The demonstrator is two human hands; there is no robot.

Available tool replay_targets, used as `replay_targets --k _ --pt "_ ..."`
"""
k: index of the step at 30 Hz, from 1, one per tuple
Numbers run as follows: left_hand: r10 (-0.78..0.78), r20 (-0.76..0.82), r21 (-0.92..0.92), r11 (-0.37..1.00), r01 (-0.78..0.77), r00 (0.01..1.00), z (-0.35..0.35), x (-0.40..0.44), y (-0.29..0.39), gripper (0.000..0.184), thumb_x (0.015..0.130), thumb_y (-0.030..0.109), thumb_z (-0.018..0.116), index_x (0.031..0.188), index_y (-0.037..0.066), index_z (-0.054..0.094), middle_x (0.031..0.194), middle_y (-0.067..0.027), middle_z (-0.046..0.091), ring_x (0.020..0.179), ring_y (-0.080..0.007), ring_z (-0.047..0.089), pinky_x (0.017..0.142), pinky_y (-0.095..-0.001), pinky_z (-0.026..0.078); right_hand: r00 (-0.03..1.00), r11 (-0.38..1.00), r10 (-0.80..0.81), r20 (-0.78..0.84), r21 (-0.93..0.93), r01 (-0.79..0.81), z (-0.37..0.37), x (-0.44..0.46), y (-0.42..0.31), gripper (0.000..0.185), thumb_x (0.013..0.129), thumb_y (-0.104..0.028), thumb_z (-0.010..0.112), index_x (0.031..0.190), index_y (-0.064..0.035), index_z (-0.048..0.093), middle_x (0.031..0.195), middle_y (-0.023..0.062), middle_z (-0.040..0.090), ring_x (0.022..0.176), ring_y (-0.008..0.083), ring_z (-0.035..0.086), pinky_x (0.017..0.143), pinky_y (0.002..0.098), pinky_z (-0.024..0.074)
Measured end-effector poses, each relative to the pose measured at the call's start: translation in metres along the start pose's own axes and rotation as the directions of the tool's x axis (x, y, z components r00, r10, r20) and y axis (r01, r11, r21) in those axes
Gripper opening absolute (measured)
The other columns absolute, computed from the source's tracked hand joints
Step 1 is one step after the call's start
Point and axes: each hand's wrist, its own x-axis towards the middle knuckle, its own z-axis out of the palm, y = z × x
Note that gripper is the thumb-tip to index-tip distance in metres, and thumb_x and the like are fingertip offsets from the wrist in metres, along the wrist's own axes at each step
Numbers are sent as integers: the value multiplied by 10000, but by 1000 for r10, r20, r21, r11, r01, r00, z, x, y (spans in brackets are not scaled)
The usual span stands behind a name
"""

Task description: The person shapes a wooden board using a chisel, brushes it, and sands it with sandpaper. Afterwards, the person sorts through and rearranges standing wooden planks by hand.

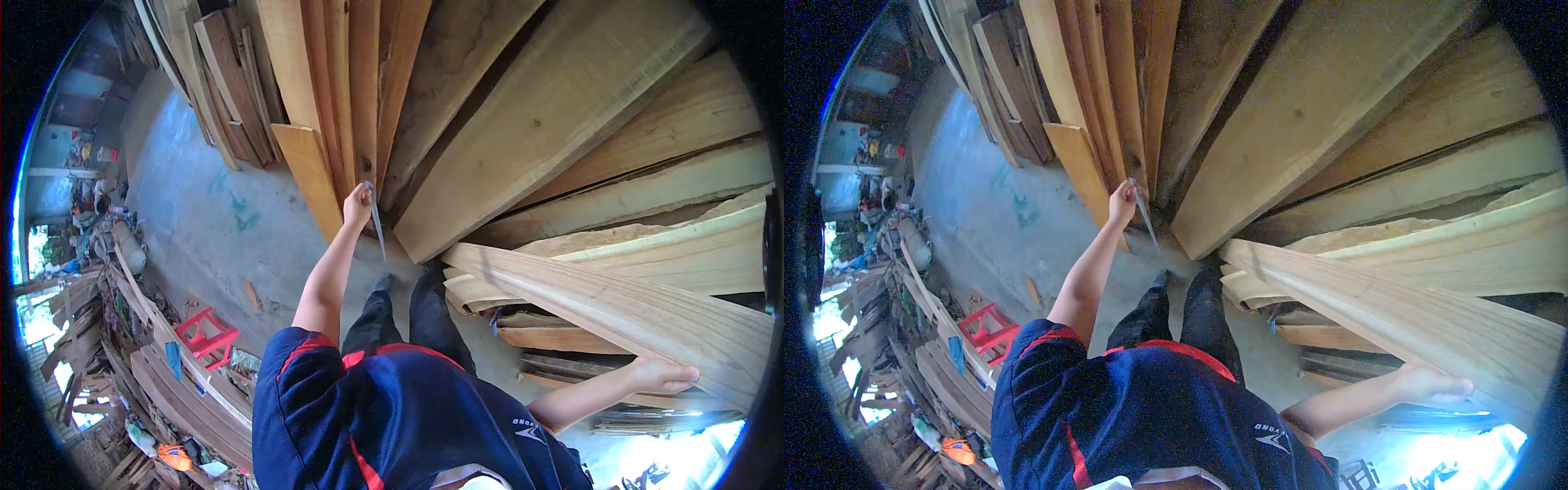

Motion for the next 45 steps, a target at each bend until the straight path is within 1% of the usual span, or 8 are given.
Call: replay_targets --k 1,11,17,25,28,33,42,45 --pt "-216 20 -335 919 210 976 -2 6 -6 288 721 -79 566 965 70 601 701 -39 576 640 -134 574 585 -281 477 1000 1000 17 8 11 -17 1 -1 -1 815 940 -548 330 1386 110 148 1392 294 246 1279 367 344 1048 463 354" --pt "-113 -149 -22 994 111 982 -34 53 -35 294 696 -39 641 970 34 564 797 -82 627 714 -180 594 669 -327 501 998 1000 24 -56 -7 -25 10 -8 -19 761 957 -501 318 1402 86 126 1407 289 228 1301 373 310 1061 476 343" --pt "-375 34 -501 796 341 926 -27 75 -75 566 848 -48 551 1373 35 355 979 -6 573 870 -127 565 733 -295 533 990 997 78 -117 -4 -79 7 -10 -20 776 948 -510 361 1395 88 149 1392 290 268 1267 380 358 1039 473 359" --pt "-186 -518 184 929 321 835 -17 73 -5 408 761 6 551 1166 14 504 1152 -176 514 1056 -308 518 854 -359 460 936 974 213 -280 -15 -226 1 -23 -3 636 975 -450 368 1275 111 382 1277 287 423 1157 335 467 967 412 394" --pt "320 -230 -31 941 -336 919 18 75 50 448 720 -89 491 1149 39 508 1161 -163 447 973 -297 502 784 -333 469 959 984 168 -227 -19 -177 -9 -27 21 624 978 -438 372 1281 107 372 1281 269 425 1148 318 469 962 404 395" --pt "709 202 -278 703 -654 676 43 102 290 271 822 -17 541 1088 29 553 1048 -138 558 917 -254 584 743 -294 494 972 989 136 -190 89 -121 -1 -31 16 570 991 -376 373 1305 99 360 1284 247 441 1155 287 472 964 391 387" --pt "366 -180 184 924 -334 913 149 201 482 660 936 473 367 1314 -67 338 1250 -307 464 1217 -420 411 1003 -470 348 976 992 30 -215 -115 -56 2 -31 1 459 994 -350 369 1092 77 502 1027 225 538 941 306 532 829 381 430" --pt "275 77 -167 951 -260 958 136 215 482 703 937 522 269 1301 -75 349 1174 -357 497 1130 -460 476 980 -502 357 962 973 198 -188 -79 -216 -1 -35 9 522 996 -337 380 1309 81 389 1306 249 440 1200 299 444 1004 388 359"
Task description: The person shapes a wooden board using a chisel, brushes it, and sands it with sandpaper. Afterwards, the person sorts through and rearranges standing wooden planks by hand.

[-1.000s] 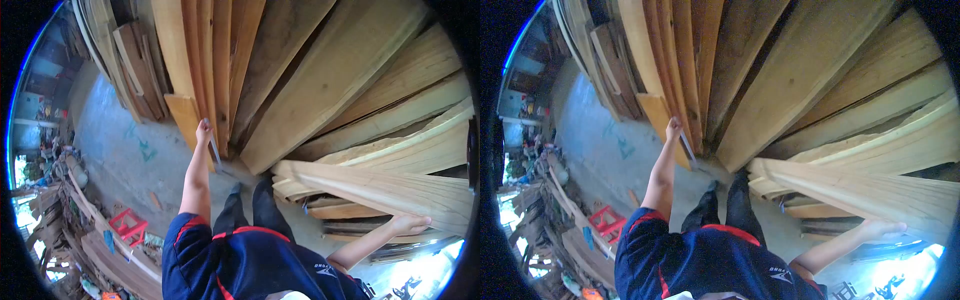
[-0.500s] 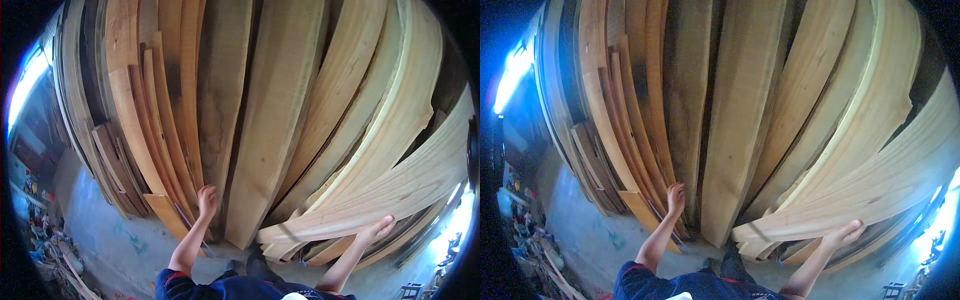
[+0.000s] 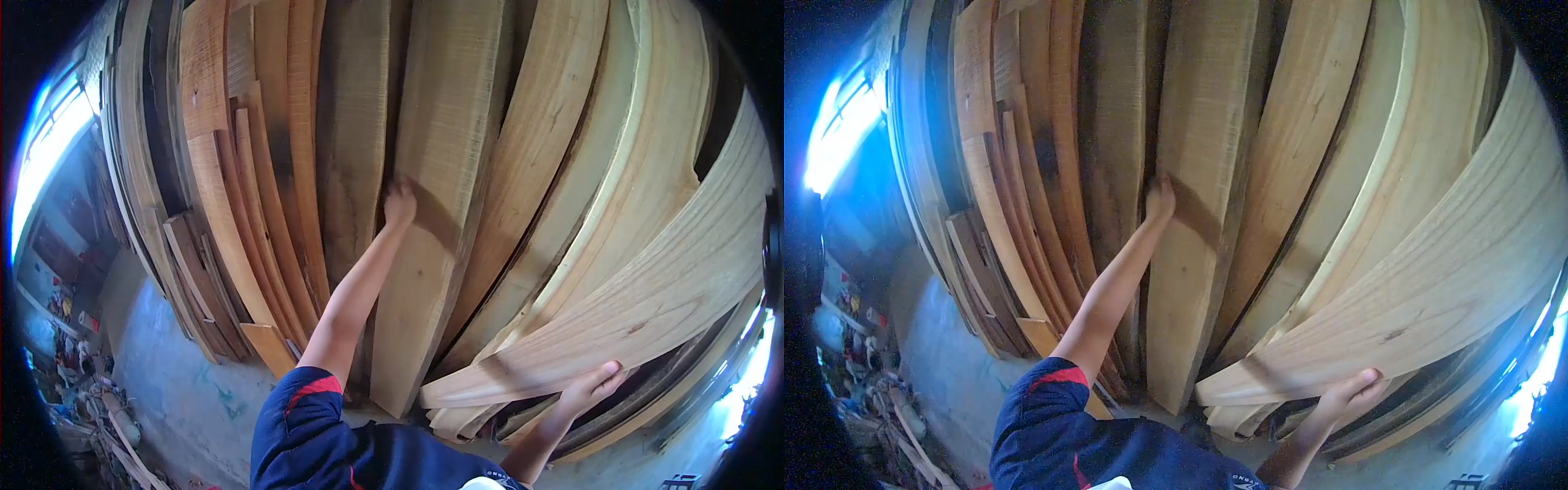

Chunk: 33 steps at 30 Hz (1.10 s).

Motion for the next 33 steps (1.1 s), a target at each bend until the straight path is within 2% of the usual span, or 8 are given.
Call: replay_targets --k 2,12,15,17,22,27,31,33 --pt "41 -68 62 997 -37 997 9 12 -17 735 933 542 230 1296 -86 350 1115 -371 521 1055 -492 508 957 -508 371 980 981 -186 -67 -71 181 2 1 3 416 985 -340 398 996 64 496 881 175 550 813 257 539 741 361 450" --pt "-17 -143 31 999 22 990 29 -4 -3 809 911 586 301 1383 -68 234 1388 -331 295 1292 -482 268 1066 -503 231 980 969 -197 -29 149 200 8 3 15 445 983 -336 419 1105 90 462 1012 189 555 922 240 543 818 346 445" --pt "108 -81 168 981 -93 991 14 -36 46 809 888 581 394 1435 30 166 1463 -290 143 1329 -492 153 1063 -568 181 983 969 -174 62 190 160 5 4 20 396 991 -282 409 1112 89 483 1048 179 545 976 238 526 876 352 421" --pt "450 76 219 863 -455 890 -1 -37 90 790 865 563 474 1455 147 154 1483 -249 65 1350 -471 92 1055 -605 152 979 959 -201 39 214 188 8 6 22 381 990 -269 413 1107 86 484 1043 179 546 971 235 526 870 349 423" --pt "563 22 279 790 -545 827 6 -1 177 724 877 518 495 1455 233 167 1486 -207 101 1343 -462 139 1042 -616 182 983 953 -164 80 271 137 8 4 22 350 971 -254 446 1083 74 496 1028 165 547 931 221 528 831 334 435" --pt "960 66 518 200 -831 272 3 54 249 458 854 278 560 1299 197 487 1428 -105 323 1316 -366 284 1026 -535 286 981 930 -120 153 364 57 8 4 20 496 939 -363 502 1189 63 455 1053 151 558 941 209 543 800 308 437" --pt "803 592 593 -372 -714 73 -12 91 303 405 850 311 543 1208 123 573 1370 -69 446 1334 -263 313 1080 -480 256 986 888 -95 140 459 21 11 -3 20 560 923 -413 530 1215 56 438 1106 143 542 986 211 536 835 307 428" --pt "768 638 523 -483 -703 -53 -14 101 325 397 826 310 554 1156 95 600 1274 -87 530 1285 -263 380 1073 -455 281 980 897 -187 69 418 142 13 -2 19 544 935 -372 525 1235 69 423 1098 147 547 958 209 551 808 293 440"
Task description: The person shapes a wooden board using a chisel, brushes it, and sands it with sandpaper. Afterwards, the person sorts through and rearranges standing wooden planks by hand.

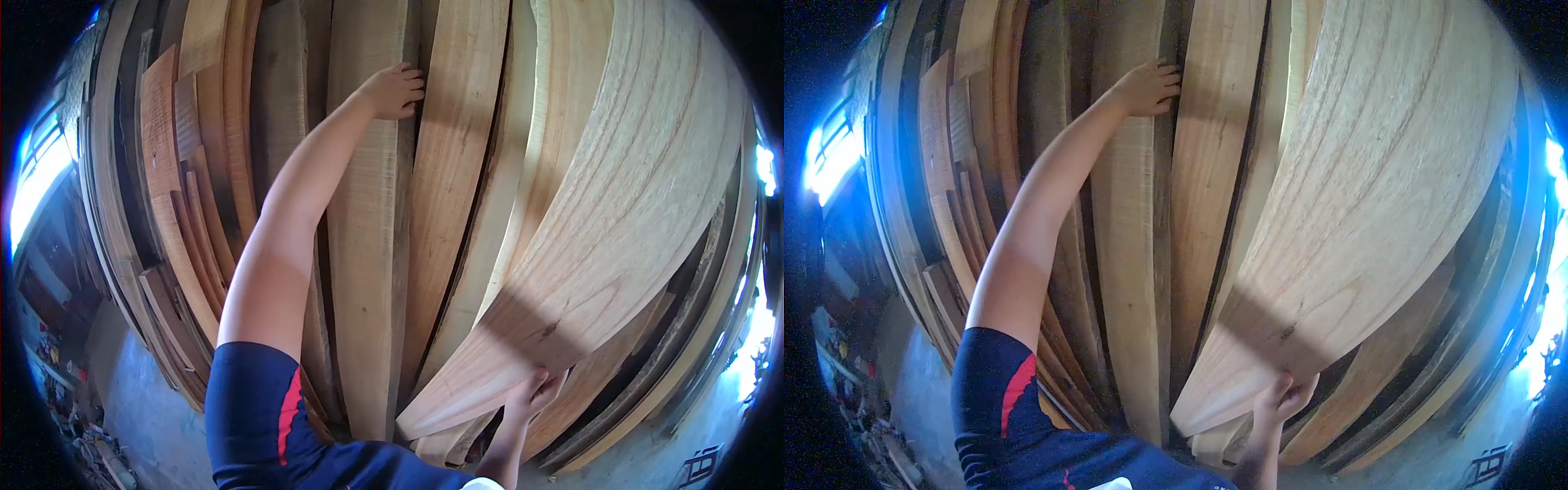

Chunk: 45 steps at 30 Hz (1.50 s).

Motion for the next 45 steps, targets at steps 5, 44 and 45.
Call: replay_targets --k 5,44,45 --pt "291 13 -109 952 -287 957 -1 14 -21 323 792 359 544 927 84 643 998 -77 609 1038 -250 520 979 -380 358 998 995 -60 18 -81 62 0 2 3 515 947 -305 518 1246 99 405 1074 149 559 884 185 567 710 264 450" --pt "116 321 -34 993 -111 940 -66 18 1 377 792 393 508 923 102 709 994 -92 648 1080 -247 536 1126 -373 234 993 984 -95 69 -143 104 16 17 -10 262 960 -221 497 932 39 482 749 121 541 659 206 542 600 304 435" --pt "135 242 -43 991 -129 961 -70 13 2 368 783 393 521 912 105 710 972 -98 647 1061 -258 544 1117 -379 257 991 976 -130 43 -168 136 18 17 -14 262 960 -219 497 932 41 481 751 127 542 657 219 541 600 311 437"
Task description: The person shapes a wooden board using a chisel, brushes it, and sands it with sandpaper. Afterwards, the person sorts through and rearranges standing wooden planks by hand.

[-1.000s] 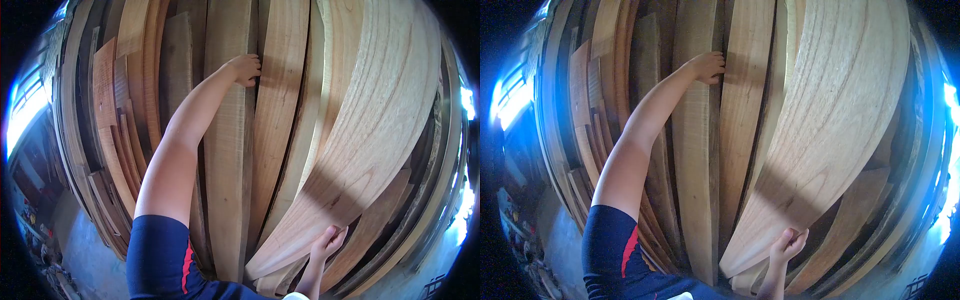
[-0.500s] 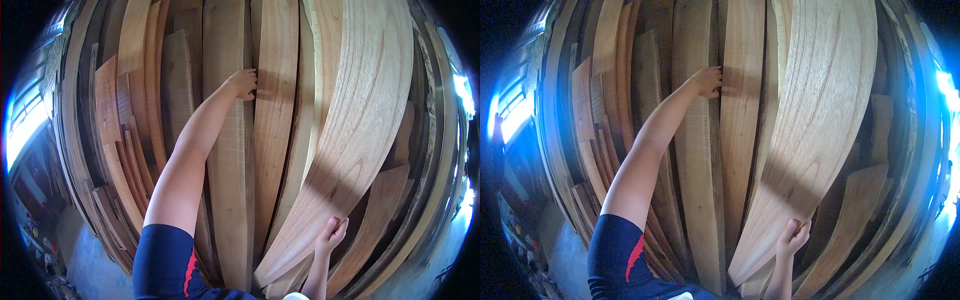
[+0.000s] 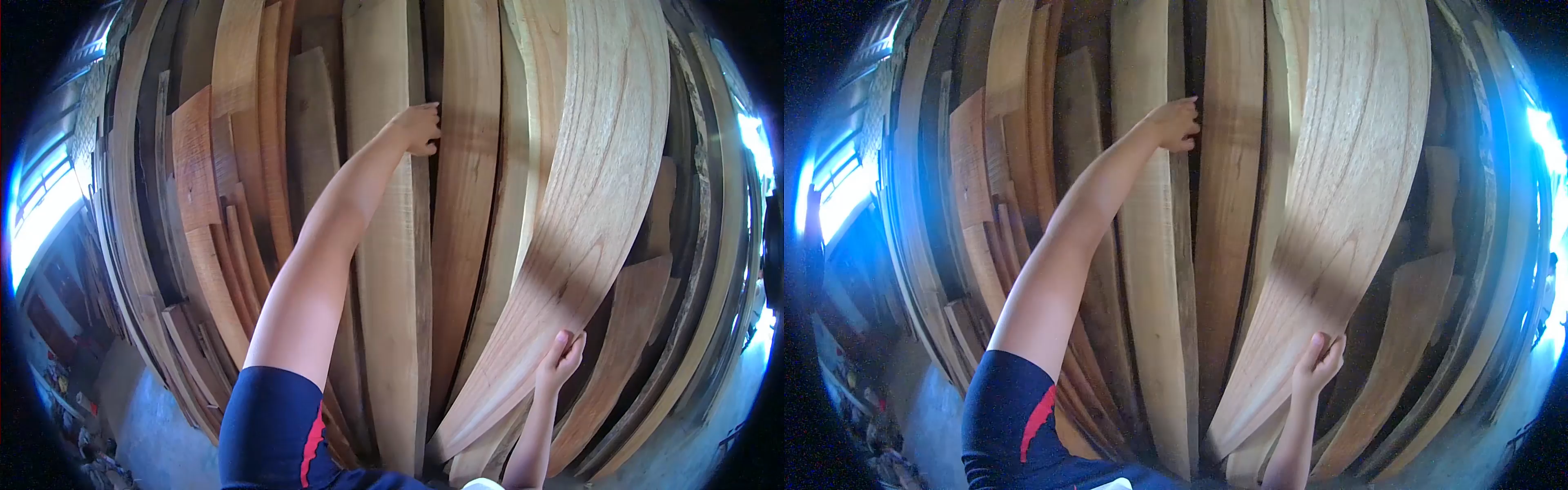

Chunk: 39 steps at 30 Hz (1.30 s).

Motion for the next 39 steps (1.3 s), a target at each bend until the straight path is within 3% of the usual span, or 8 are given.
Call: replay_targets --k 4,9,16,18,21,25,31,39 --pt "59 -278 -122 988 -96 959 -26 -18 2 303 759 371 554 773 98 686 855 -71 630 930 -265 557 995 -376 398 999 1000 -14 -43 15 15 1 6 -4 259 962 -214 496 867 26 475 719 125 514 632 215 515 571 330 417" --pt "83 -243 -26 995 -92 967 -52 -39 8 291 791 344 547 867 102 688 904 -77 617 979 -257 562 1108 -419 275 996 999 -16 -83 -43 13 4 8 0 289 961 -234 510 793 -5 454 651 75 443 580 145 433 519 301 363" --pt "-238 -40 276 931 240 970 -25 -62 21 449 806 485 505 1106 181 642 1094 -8 595 1155 -213 467 1135 -448 121 994 997 -77 -72 -32 75 0 8 -6 299 957 -216 516 744 -23 432 624 28 364 551 114 352 492 294 302" --pt "-324 209 389 893 225 923 -20 -58 25 427 822 475 489 1109 199 645 1096 -8 600 1112 -223 482 1131 -441 121 995 998 -66 -77 -9 65 1 6 -3 296 956 -216 518 748 -24 430 624 18 361 554 105 349 492 285 297" --pt "-435 201 289 883 371 878 2 -110 14 345 862 409 467 1030 181 665 1063 -3 599 1083 -215 480 1037 -456 293 1000 1000 -8 -10 21 9 -4 -2 -6 289 960 -220 516 759 -33 425 630 -19 352 564 70 335 492 251 275" --pt "-412 -393 -169 911 376 822 -1 -155 35 207 810 291 568 897 119 645 1007 -32 574 1036 -230 501 856 -387 423 999 989 48 -26 140 -44 4 -4 -2 284 963 -230 513 759 -52 426 641 -40 338 571 48 313 493 225 261" --pt "-662 -223 -620 663 420 716 -27 -200 153 169 784 255 621 846 102 657 912 -60 591 932 -282 559 792 -418 463 998 993 -43 -41 111 47 4 2 12 235 970 -209 496 859 -2 490 743 19 466 660 79 430 565 232 370" --pt "-649 165 -903 204 379 743 5 -207 274 201 807 223 628 937 71 642 929 -98 626 867 -275 597 775 -367 489 998 998 -54 11 -22 54 10 6 18 283 969 -232 493 930 36 574 817 96 589 726 161 554 638 288 455"
